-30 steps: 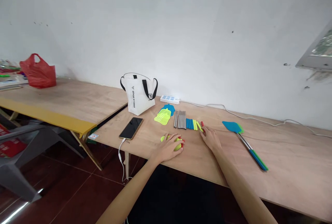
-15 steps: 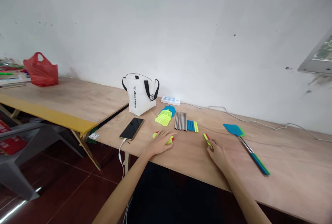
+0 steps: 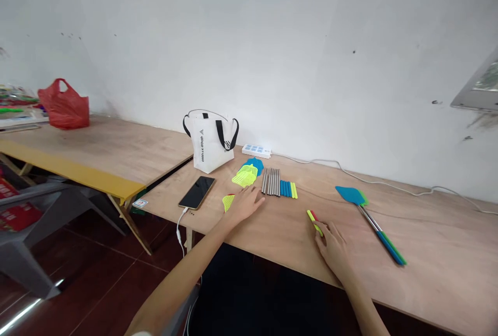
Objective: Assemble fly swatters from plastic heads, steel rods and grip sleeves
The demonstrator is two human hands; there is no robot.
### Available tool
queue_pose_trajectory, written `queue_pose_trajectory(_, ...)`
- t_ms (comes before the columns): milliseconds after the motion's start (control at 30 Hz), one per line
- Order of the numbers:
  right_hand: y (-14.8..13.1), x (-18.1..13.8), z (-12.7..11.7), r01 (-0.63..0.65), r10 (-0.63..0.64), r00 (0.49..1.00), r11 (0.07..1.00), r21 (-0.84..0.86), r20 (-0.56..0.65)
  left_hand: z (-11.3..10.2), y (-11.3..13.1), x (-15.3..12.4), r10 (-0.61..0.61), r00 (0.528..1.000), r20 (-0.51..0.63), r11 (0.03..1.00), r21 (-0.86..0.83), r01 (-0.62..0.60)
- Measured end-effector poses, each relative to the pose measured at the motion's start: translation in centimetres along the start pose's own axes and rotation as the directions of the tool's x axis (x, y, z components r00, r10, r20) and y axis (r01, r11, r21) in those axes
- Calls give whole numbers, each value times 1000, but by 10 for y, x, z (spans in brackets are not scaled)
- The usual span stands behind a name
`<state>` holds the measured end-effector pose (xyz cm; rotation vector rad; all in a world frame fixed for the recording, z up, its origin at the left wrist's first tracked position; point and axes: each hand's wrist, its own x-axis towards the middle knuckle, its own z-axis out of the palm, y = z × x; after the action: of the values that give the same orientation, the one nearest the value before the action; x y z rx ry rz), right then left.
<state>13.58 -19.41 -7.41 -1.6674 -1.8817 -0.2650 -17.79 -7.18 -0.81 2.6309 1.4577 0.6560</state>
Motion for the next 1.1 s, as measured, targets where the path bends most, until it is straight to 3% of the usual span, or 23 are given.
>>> queue_pose_trajectory(100,-1,-1,-3,0,0,1000,1000,-29,11,10,15,25,-30,999,33,994,105,26)
queue_pose_trajectory(233,-2,0,-2,-3,3,1000,1000,-6,-9,22,17,43,-58,997,46,996,72,55)
queue_pose_trajectory(600,0,1,5,-8,9,1000,997,76,-12,26,23,42,22,1000,-18,997,-69,-23)
queue_pose_trajectory(733,1,1,5,-23,23,1000,997,77,2,22,38,23,9,1000,6,998,-70,-9)
queue_pose_trajectory(800,0,1,4,-31,31,999,996,84,7,21,52,5,-73,995,71,997,-4,74)
queue_pose_trajectory(867,-1,1,3,-33,32,999,995,91,13,23,71,-17,-83,992,98,994,80,75)
queue_pose_trajectory(1000,-3,1,1,-16,15,1000,995,95,8,28,106,-53,107,981,160,987,99,-124)
queue_pose_trajectory(1100,-3,2,0,-12,12,1000,998,66,-1,23,113,-60,299,938,175,951,22,-307)
